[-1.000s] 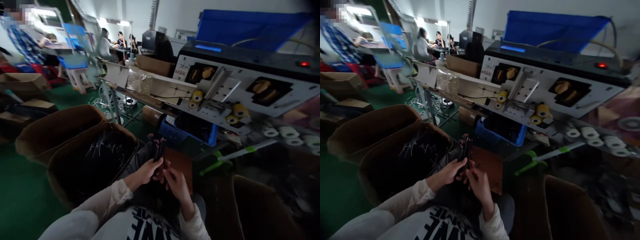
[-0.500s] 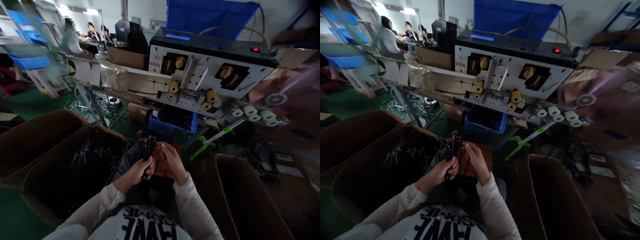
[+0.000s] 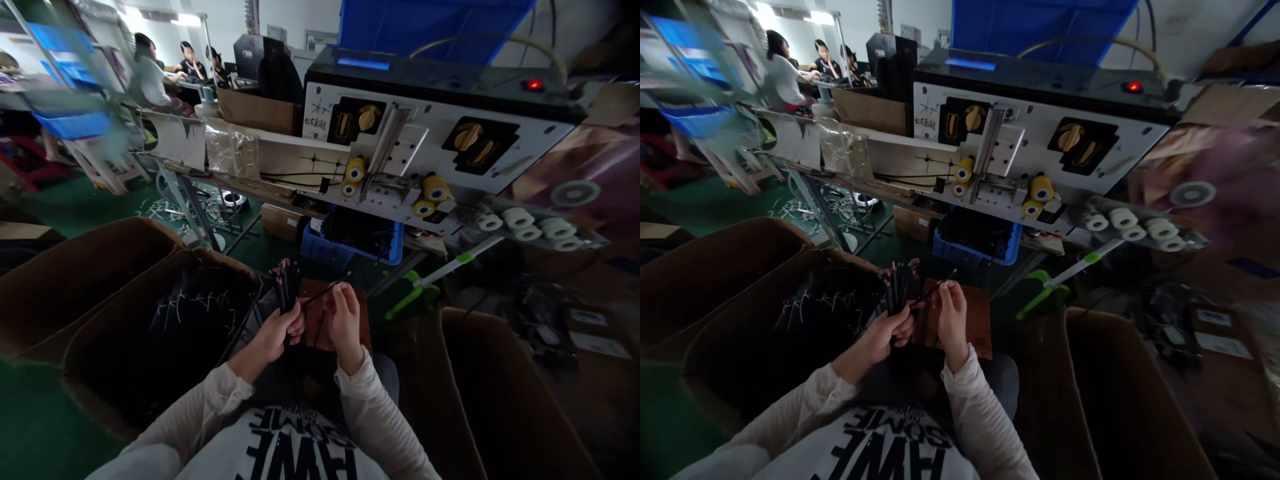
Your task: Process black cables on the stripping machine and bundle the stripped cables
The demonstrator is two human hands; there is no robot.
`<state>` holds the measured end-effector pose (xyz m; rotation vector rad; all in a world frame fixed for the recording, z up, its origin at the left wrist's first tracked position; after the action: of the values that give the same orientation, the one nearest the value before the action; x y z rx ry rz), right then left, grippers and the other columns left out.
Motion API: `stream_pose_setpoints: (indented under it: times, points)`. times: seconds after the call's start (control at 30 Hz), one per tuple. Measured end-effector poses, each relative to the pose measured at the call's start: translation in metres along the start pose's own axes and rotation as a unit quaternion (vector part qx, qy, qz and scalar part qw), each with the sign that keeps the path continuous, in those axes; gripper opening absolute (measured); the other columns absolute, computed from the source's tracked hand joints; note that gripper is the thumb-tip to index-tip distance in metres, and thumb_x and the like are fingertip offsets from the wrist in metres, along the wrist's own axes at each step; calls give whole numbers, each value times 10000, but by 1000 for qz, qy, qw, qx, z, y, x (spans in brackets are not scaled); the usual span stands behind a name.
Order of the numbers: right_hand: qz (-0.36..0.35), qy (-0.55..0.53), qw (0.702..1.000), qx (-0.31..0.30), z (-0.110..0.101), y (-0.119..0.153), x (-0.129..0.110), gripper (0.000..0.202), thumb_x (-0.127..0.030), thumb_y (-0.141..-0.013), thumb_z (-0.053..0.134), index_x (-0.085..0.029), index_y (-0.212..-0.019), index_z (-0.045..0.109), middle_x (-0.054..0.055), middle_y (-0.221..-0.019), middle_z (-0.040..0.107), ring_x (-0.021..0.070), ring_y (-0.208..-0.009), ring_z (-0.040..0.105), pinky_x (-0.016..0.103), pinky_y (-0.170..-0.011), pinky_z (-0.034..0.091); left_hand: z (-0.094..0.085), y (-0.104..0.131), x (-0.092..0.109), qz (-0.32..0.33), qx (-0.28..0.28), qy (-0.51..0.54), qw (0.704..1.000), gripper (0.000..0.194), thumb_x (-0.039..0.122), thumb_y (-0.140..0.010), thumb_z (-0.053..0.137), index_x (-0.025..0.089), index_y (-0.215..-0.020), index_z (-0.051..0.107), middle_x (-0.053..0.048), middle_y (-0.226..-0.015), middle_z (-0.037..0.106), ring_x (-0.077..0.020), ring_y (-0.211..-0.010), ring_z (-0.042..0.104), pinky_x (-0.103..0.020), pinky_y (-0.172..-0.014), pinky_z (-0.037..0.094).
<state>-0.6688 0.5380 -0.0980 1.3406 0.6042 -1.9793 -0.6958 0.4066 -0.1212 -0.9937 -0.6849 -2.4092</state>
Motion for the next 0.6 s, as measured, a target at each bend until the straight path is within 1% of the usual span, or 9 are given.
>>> stream_pose_setpoints:
  times: [0.07,0.13,0.2,0.27,0.33,0.43,0.5,0.53,0.6]
  points:
    - [-21,-1,1000,23,-6,8,-1,245,-429,-802,594,-216,-839,480,-21,-678,500,105,-576,461,237,-534,391,-4,-2,3,11,31,12,999,402,478,-782,643,150,-1012,608,90,-487,297,-58,-432,277,-171,-406,232]
    - [-51,1,998,29,-13,15,-9,237,-424,-812,586,-219,-840,470,-8,-719,506,112,-603,477,250,-565,408,-10,-5,6,11,59,6,998,410,487,-779,642,137,-993,635,52,-535,435,-70,-476,404,-181,-436,308]
    - [-97,16,995,15,-16,19,-24,220,-412,-827,570,-218,-835,466,-4,-731,504,116,-620,481,259,-589,413,-14,-7,11,9,71,-2,997,406,488,-760,663,112,-913,662,-25,-660,595,-116,-606,553,-216,-529,419]
    - [-136,54,989,-25,-13,18,-43,188,-390,-849,548,-215,-828,483,1,-731,509,124,-648,486,265,-615,411,-12,-11,19,28,55,-5,998,396,481,-742,685,98,-841,671,-95,-787,673,-181,-760,626,-278,-682,483]
    - [-151,128,976,-89,-1,12,-59,157,-357,-863,539,-209,-816,520,6,-732,517,133,-679,493,268,-636,405,-5,-15,28,48,24,-14,998,392,473,-726,704,89,-800,674,-124,-829,689,-210,-821,639,-318,-782,484]
    - [-195,244,933,-178,29,-2,-76,120,-294,-853,559,-198,-781,561,25,-809,541,149,-773,519,282,-708,413,8,-20,41,60,16,-41,997,409,476,-666,755,96,-789,667,-86,-754,678,-186,-735,636,-305,-747,492]
    - [-248,275,908,-195,46,-12,-88,107,-271,-843,569,-194,-769,568,38,-886,550,159,-855,530,295,-774,418,20,-23,52,66,0,-70,995,414,497,-660,751,110,-762,646,-40,-639,632,-158,-622,605,-288,-662,492]
    - [-265,273,904,-193,51,-18,-93,105,-275,-845,567,-194,-778,570,42,-916,552,161,-886,533,298,-798,420,28,-25,59,71,-20,-87,993,413,514,-682,726,118,-748,630,-14,-579,590,-139,-558,575,-280,-616,486]
    - [-261,243,916,-184,57,-27,-98,129,-325,-870,537,-203,-874,580,44,-942,559,159,-911,542,296,-806,435,46,-30,77,90,-68,-113,987,408,534,-741,662,132,-731,595,43,-487,467,-93,-438,473,-249,-512,449]
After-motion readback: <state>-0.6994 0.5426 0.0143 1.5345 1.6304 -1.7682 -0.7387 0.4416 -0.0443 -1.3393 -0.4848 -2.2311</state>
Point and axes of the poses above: each hand's wrist, its own y-axis away from the middle knuckle, its own z-axis out of the palm, x = y × z, the point moved 6 cm from there along -y, towards the middle knuckle
